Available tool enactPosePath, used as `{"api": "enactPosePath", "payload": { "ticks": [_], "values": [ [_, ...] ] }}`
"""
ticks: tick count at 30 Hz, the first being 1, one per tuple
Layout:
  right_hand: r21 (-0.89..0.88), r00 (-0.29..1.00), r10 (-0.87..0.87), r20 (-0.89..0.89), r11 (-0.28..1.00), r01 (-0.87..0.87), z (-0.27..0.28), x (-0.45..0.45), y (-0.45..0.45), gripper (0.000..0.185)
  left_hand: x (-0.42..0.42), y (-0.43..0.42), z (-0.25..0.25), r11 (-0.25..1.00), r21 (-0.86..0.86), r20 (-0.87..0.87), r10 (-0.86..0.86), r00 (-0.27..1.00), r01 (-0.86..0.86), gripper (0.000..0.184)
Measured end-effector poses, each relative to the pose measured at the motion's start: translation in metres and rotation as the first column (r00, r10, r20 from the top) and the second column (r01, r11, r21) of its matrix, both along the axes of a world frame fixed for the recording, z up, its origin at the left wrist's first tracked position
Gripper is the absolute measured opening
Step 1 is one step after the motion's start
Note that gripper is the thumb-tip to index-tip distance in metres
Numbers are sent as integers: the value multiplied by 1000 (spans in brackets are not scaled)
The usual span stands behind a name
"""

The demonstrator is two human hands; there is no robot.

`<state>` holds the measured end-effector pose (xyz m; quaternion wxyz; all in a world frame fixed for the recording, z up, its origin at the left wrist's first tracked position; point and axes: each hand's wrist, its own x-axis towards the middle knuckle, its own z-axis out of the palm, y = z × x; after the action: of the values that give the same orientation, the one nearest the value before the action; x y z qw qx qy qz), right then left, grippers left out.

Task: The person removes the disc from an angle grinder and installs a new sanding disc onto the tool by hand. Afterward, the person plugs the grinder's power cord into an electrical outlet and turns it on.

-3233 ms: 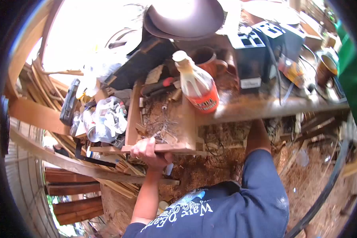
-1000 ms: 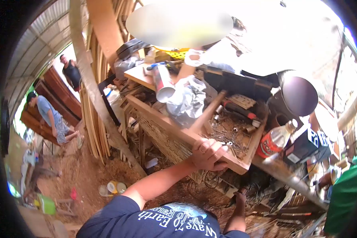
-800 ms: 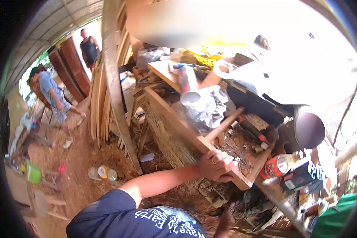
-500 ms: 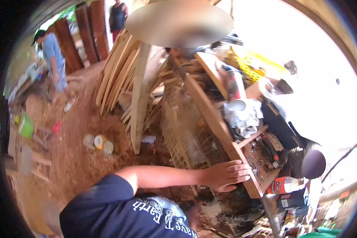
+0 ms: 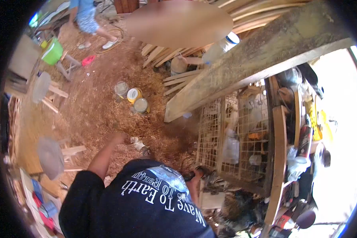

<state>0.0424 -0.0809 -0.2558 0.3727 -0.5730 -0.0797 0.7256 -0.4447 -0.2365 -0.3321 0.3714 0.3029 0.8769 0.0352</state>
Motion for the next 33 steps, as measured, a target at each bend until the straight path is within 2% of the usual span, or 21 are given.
{"api": "enactPosePath", "payload": {
  "ticks": [1, 2, 4, 6, 7, 10, 12, 13, 16, 18, 19, 20, 21, 24, 25, 27, 28, 29, 30, 32, 33],
  "values": [
    [-10, 1000, -4, -7, 1000, 4, 4, -12, 3, 18, -32, -40, -4, 939, 35, 32, 341, 940, -342, 42],
    [-18, 1000, -11, -10, 1000, 11, 10, -24, 3, 16, -69, -88, -47, 984, 89, -199, 172, 965, -157, 42],
    [-44, 1000, -25, -17, 999, 24, 22, -46, 9, 13, -116, -165, -85, 952, 79, -330, 306, 893, -297, 44],
    [-62, 998, -61, -13, 996, 60, 32, -62, 13, 14, -114, -193, -51, 984, 21, -372, 170, 912, -175, 50],
    [-57, 1000, -19, 8, 998, 20, 29, -65, 14, 15, -109, -199, -41, 989, -21, -368, 127, 921, -145, 48],
    [-83, 991, 128, 40, 989, -124, 34, -85, 24, 18, -78, -188, -35, 988, -151, -259, -3, 966, -37, 45],
    [-162, 980, 201, 13, 967, -196, 88, -125, 19, 20, -59, -163, -38, 982, -174, -153, -99, 983, 72, 44],
    [-157, 956, 292, 7, 945, -287, 91, -134, 21, 20, -52, -145, -38, 976, -168, -95, -153, 984, 135, 43],
    [-180, 887, 457, -58, 870, -460, 98, -169, 26, 20, -31, -81, -35, 970, -56, 50, -235, 971, 238, 41],
    [-95, 829, 559, 9, 826, -556, 86, -185, 32, 20, -19, -40, -56, 977, 136, 168, -185, 968, 163, 46],
    [-47, 789, 611, 70, 792, -609, 83, -194, 33, 20, -15, -20, -37, 975, 189, 196, -154, 968, 117, 47],
    [-2, 747, 651, 133, 754, -656, 78, -203, 34, 21, -10, -1, -5, 968, 241, 225, -130, 966, 74, 48],
    [25, 709, 694, 123, 713, -701, 72, -210, 38, 20, -7, 12, 26, 953, 304, 266, -77, 961, -8, 51],
    [219, 512, 791, 336, 463, -859, 73, -240, 48, 18, -1, 39, 129, 827, 465, 451, 85, 889, -315, 69],
    [220, 430, 847, 311, 376, -900, 106, -259, 45, 22, -5, 47, 130, 775, 530, 448, 88, 890, -344, 73],
    [277, 318, 813, 488, 202, -940, 113, -283, 43, 26, -15, 56, 130, 659, 646, 439, 92, 894, -385, 82],
    [294, 268, 776, 571, 111, -949, 113, -294, 42, 29, -19, 59, 134, 586, 670, 507, 86, 858, -455, 85],
    [300, 250, 784, 568, 86, -950, 90, -301, 44, 39, -25, 62, 144, 508, 686, 569, 71, 819, -521, 88],
    [316, 227, 740, 634, 20, -948, 109, -318, 37, 46, -32, 65, 151, 427, 692, 625, 49, 779, -582, 90],
    [305, 147, 707, 692, -102, -947, 128, -347, 28, 51, -49, 69, 165, 322, 733, 638, -20, 770, -599, 92],
    [230, 36, 668, 743, -204, -951, 131, -361, 30, 57, -54, 67, 183, 271, 761, 622, -44, 782, -590, 91]
  ]
}}
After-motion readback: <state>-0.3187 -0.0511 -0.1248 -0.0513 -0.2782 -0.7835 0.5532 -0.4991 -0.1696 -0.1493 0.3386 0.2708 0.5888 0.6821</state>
